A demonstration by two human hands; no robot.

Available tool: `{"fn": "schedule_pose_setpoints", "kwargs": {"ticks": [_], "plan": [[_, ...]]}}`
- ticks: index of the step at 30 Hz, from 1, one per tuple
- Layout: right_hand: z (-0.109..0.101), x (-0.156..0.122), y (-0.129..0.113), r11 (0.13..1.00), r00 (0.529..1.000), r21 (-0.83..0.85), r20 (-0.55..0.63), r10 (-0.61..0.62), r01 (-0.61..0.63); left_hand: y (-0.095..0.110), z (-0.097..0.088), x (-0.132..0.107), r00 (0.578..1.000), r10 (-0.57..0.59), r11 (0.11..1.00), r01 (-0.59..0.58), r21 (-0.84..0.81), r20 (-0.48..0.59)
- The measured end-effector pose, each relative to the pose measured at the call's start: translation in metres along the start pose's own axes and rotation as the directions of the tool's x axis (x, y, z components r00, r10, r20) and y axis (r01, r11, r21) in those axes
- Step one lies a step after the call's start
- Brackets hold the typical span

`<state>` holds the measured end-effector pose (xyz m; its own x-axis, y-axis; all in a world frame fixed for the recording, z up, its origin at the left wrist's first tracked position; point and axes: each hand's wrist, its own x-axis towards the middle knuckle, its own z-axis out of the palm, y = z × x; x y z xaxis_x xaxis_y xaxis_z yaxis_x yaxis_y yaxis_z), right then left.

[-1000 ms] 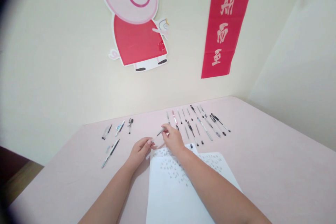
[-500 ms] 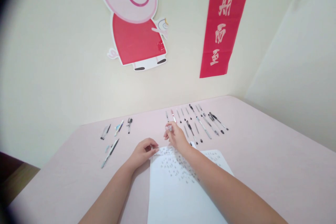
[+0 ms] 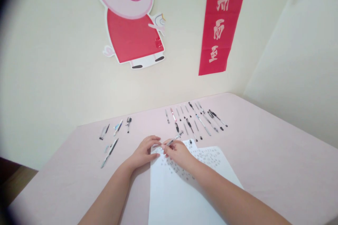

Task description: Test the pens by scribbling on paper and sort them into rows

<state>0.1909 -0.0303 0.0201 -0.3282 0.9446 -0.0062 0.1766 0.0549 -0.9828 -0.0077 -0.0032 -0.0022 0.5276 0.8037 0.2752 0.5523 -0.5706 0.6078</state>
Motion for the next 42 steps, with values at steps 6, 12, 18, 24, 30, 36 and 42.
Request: {"fn": "schedule_pose_setpoints", "kwargs": {"ticks": [6,12,18,24,30,36,42], "plan": [[0.004,-0.01,0.007,0.997,0.996,0.013,-0.037,0.082,-0.082,0.002,-0.002,0.0,0.997,-0.038,0.998,0.034,0.058,0.068],[0.006,-0.025,0.019,0.996,0.999,-0.089,0.026,0.025,-0.022,0.005,-0.004,0.001,0.993,-0.062,0.995,0.053,0.087,0.102],[0.004,-0.035,0.021,0.93,0.993,-0.35,0.061,-0.097,0.112,0.0,-0.002,-0.001,0.99,-0.038,0.992,0.021,0.126,0.136],[0.005,-0.037,0.019,0.901,0.988,-0.406,0.08,-0.13,0.152,0.009,-0.002,-0.001,0.947,-0.163,0.976,0.112,0.189,0.278],[0.004,-0.037,0.02,0.891,0.984,-0.42,0.1,-0.146,0.175,0.016,0.0,0.0,0.92,-0.229,0.962,0.164,0.219,0.318],[0.005,-0.037,0.018,0.856,0.98,-0.477,0.104,-0.17,0.199,0.013,0.001,0.0,0.92,-0.232,0.962,0.17,0.212,0.316],[0.006,-0.038,0.018,0.865,0.982,-0.465,0.105,-0.159,0.19,0.014,0.001,-0.001,0.924,-0.219,0.966,0.159,0.204,0.313]]}}
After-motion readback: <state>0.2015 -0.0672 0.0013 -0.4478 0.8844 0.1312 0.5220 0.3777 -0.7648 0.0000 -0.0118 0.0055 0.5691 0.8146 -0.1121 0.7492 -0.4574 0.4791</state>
